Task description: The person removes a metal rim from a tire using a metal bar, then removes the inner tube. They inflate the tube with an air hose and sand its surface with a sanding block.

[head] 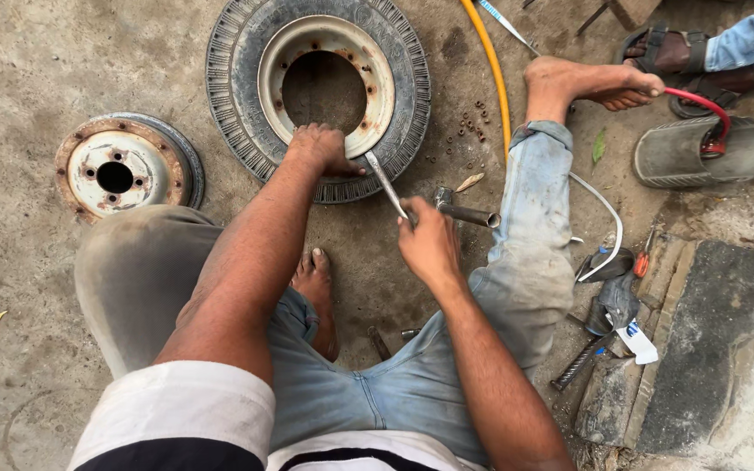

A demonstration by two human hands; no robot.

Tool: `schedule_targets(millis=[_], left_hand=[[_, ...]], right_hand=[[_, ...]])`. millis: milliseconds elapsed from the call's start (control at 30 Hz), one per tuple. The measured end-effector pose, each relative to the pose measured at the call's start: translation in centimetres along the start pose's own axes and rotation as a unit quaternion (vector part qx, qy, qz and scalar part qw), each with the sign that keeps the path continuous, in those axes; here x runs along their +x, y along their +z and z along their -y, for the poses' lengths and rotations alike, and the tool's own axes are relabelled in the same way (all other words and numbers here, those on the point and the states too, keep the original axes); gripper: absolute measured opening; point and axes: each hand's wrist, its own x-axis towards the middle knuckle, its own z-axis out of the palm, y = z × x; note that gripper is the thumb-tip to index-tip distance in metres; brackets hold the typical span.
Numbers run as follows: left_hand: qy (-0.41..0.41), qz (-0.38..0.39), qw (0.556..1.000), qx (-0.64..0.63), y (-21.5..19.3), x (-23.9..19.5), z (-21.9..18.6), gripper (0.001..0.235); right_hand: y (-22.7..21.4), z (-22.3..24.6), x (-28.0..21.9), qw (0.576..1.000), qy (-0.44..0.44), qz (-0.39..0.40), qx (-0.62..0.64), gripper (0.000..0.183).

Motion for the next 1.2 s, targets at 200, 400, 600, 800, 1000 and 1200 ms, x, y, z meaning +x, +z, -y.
schedule_targets(millis=[200,400,600,800,1000,1200], left_hand=[[0.0,-0.006,1.0,-0.031,1.6,1.2,0.4,0.086],[0.075,-0.189,0.979,0.028,3.5,0.0,0.7,0.089],[0.065,-0.175,0.977,0.102,2.1,-1.9,1.8,0.073],[0.112,-0.162,0.973,0.123,2.8,-1.1,2.9,0.077],[0.075,-0.154,0.985,0.031,3.7,1.0,3.4,0.081],[0.053,-0.071,0.995,0.056,2.2,1.5,3.6,0.095]], right_hand=[[5.2,1.2,2.4,0.996,0.077,0.051,-0.011,0.03],[10.1,-3.9,-1.3,0.988,-0.029,-0.093,0.116,0.044],[12.6,-6.3,-0.5,0.996,0.016,-0.046,0.074,0.051],[17.2,-9.8,1.2,0.988,-0.064,-0.132,0.056,0.06],[10.0,-6.6,1.0,0.999,0.0,-0.032,-0.001,0.059],[4.4,-3.1,-0.9,0.975,-0.172,-0.129,0.063,0.045]])
